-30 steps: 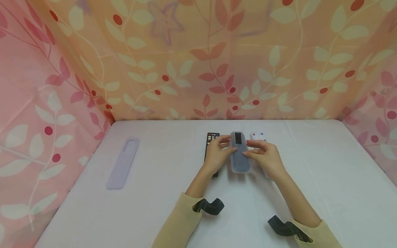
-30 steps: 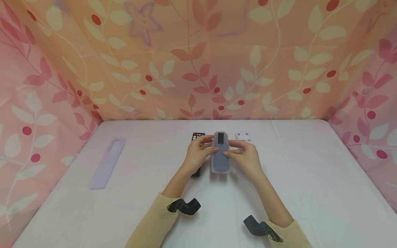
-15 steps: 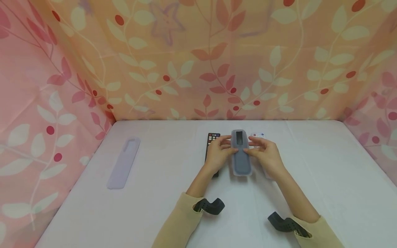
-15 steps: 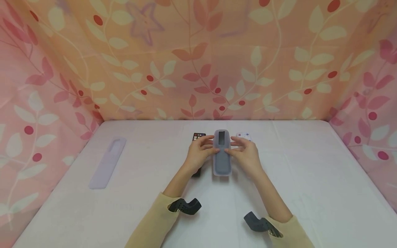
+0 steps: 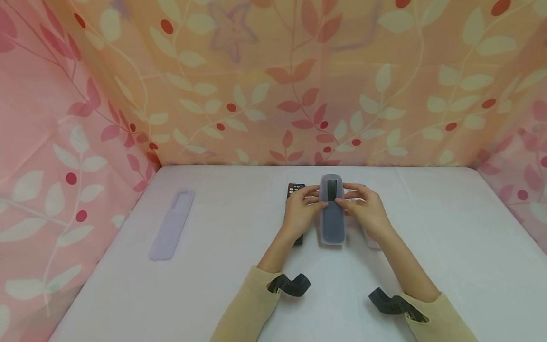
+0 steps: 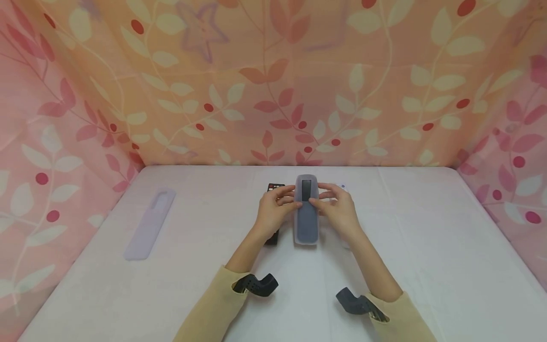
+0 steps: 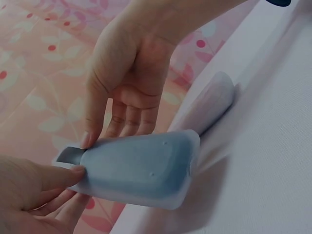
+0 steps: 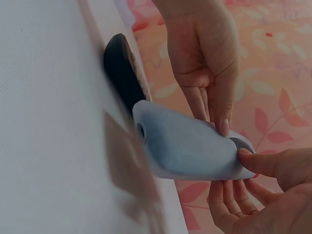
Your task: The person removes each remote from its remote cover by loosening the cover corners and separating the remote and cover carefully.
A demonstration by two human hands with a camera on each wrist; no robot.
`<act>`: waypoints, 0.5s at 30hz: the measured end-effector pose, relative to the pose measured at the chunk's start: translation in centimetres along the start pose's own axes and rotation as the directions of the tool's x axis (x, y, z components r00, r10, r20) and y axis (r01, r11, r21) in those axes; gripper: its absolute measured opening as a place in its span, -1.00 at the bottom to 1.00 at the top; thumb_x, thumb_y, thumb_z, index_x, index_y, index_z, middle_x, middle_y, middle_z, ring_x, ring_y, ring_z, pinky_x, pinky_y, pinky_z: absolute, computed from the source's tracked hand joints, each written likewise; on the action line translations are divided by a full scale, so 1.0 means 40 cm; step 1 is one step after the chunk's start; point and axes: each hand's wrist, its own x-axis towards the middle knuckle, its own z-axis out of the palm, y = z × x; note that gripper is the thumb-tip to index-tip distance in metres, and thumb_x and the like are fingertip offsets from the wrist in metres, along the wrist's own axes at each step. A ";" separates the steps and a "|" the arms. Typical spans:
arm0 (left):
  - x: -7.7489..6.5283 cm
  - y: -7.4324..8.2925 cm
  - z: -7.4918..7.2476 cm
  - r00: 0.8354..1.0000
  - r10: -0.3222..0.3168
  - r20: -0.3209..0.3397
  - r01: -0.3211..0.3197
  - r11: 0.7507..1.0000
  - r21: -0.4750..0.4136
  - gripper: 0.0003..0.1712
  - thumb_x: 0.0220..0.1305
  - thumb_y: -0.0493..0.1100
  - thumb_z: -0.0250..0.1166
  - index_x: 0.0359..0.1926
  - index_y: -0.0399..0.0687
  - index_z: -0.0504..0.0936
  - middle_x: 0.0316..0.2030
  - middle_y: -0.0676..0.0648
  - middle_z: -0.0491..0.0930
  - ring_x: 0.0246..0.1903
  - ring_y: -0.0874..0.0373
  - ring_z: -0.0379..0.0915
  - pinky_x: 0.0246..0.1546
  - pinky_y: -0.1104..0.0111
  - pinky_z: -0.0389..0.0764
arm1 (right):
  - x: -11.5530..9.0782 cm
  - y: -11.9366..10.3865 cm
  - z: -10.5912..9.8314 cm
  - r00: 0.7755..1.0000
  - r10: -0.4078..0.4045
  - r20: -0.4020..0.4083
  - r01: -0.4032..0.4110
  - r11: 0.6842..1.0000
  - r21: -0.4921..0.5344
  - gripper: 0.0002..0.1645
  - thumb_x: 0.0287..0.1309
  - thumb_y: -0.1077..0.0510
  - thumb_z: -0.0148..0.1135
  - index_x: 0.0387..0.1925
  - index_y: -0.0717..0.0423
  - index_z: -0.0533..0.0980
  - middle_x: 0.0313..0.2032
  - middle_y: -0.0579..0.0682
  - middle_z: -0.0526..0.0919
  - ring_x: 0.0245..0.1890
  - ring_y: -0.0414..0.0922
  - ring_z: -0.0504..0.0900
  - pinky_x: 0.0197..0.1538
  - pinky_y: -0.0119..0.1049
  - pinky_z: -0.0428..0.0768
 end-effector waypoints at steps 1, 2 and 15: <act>0.000 0.000 0.000 1.000 0.002 -0.002 -0.002 1.000 0.001 -0.46 0.27 -0.39 0.48 0.28 -0.31 0.64 0.07 -0.28 0.70 0.10 -0.12 0.72 0.09 0.20 0.74 | -0.001 -0.001 0.000 1.000 -0.001 -0.002 0.001 1.000 0.004 -0.27 0.40 0.24 0.37 0.49 0.32 0.33 0.06 0.25 0.53 -0.29 -0.33 0.63 -0.11 -0.39 0.76; 0.001 0.000 0.001 1.000 0.002 -0.004 -0.002 1.000 0.002 -0.47 0.28 -0.39 0.47 0.28 -0.30 0.64 0.06 -0.27 0.70 0.10 -0.12 0.72 0.08 0.21 0.74 | -0.003 -0.002 0.000 1.000 -0.002 -0.003 0.002 1.000 0.007 -0.27 0.40 0.24 0.37 0.49 0.31 0.33 0.05 0.23 0.53 -0.29 -0.33 0.63 -0.11 -0.39 0.76; -0.001 0.013 0.009 0.998 0.047 -0.036 -0.047 0.999 0.012 -0.54 0.26 -0.36 0.51 0.18 -0.29 0.69 -0.11 -0.22 0.73 0.00 -0.05 0.76 0.03 0.31 0.75 | -0.023 -0.017 -0.005 0.998 -0.055 -0.021 0.054 0.998 -0.016 -0.36 0.45 0.20 0.32 0.42 0.29 0.32 0.11 0.27 0.49 -0.20 -0.24 0.65 -0.03 -0.34 0.76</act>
